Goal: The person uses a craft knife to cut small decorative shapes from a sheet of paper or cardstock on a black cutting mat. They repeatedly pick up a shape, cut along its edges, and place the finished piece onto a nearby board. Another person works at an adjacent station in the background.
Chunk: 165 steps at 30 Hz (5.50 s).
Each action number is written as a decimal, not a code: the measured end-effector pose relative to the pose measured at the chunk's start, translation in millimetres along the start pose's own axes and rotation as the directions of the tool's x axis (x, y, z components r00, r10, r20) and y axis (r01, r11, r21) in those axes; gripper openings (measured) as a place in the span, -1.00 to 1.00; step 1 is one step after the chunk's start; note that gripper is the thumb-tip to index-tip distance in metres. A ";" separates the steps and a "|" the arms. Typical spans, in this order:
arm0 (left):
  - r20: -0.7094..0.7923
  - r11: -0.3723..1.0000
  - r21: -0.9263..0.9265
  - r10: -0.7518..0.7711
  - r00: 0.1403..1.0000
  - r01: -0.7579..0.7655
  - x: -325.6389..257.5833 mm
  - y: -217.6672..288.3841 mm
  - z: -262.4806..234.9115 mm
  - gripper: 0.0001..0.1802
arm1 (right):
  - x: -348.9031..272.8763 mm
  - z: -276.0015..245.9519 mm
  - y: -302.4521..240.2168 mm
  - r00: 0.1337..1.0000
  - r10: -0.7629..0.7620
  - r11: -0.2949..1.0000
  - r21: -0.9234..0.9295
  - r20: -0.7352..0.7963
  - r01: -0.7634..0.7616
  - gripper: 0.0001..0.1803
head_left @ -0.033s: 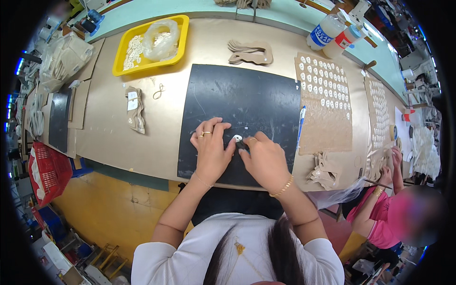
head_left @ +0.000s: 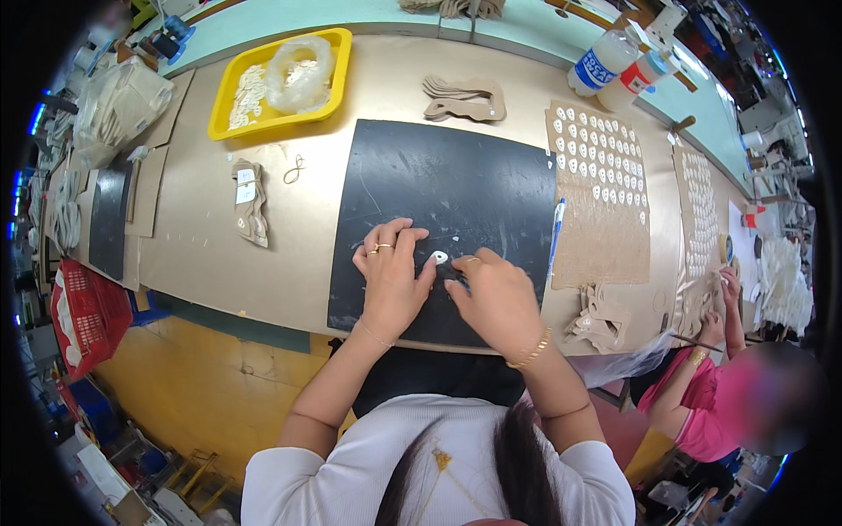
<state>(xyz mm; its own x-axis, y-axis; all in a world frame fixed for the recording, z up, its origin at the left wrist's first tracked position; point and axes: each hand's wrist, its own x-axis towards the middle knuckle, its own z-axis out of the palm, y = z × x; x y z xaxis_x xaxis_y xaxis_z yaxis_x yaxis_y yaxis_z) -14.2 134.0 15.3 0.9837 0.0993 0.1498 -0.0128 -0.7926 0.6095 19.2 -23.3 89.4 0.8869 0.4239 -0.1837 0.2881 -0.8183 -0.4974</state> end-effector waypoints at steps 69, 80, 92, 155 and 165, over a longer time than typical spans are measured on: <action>0.004 0.966 -0.059 0.251 0.968 -0.250 -31.9 -21.4 -14.7 -0.60 | 50.1 17.8 48.9 0.991 -0.065 0.965 0.259 0.119 0.032 -0.67; 0.059 0.960 -0.009 0.280 0.958 -0.280 -32.9 -22.6 -13.2 -0.51 | 50.9 11.9 43.3 0.983 -0.027 0.973 0.229 0.180 -0.015 -0.61; 0.107 0.943 0.131 0.293 0.950 -0.305 -28.9 -12.8 -16.8 -0.48 | 49.1 20.4 47.5 0.993 -0.037 0.981 0.195 0.108 0.016 -0.63; 0.066 0.886 0.387 0.252 0.966 -0.257 -32.5 8.0 4.1 -0.45 | 55.4 14.5 38.4 0.991 -0.072 0.997 0.029 0.116 0.069 -0.65; 0.091 0.935 0.139 0.317 0.944 -0.328 -32.4 -15.6 -8.3 -0.51 | 62.9 16.8 37.2 0.989 -0.010 0.999 0.034 0.146 0.005 -0.62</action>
<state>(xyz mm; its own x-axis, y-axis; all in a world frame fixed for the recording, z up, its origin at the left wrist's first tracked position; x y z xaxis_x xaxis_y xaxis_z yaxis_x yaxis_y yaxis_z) -47.3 148.1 7.3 0.9409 -0.2127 0.2637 -0.3093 -0.8569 0.4123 79.7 -20.5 45.1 0.8217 0.4840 -0.3010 0.2800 -0.8027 -0.5265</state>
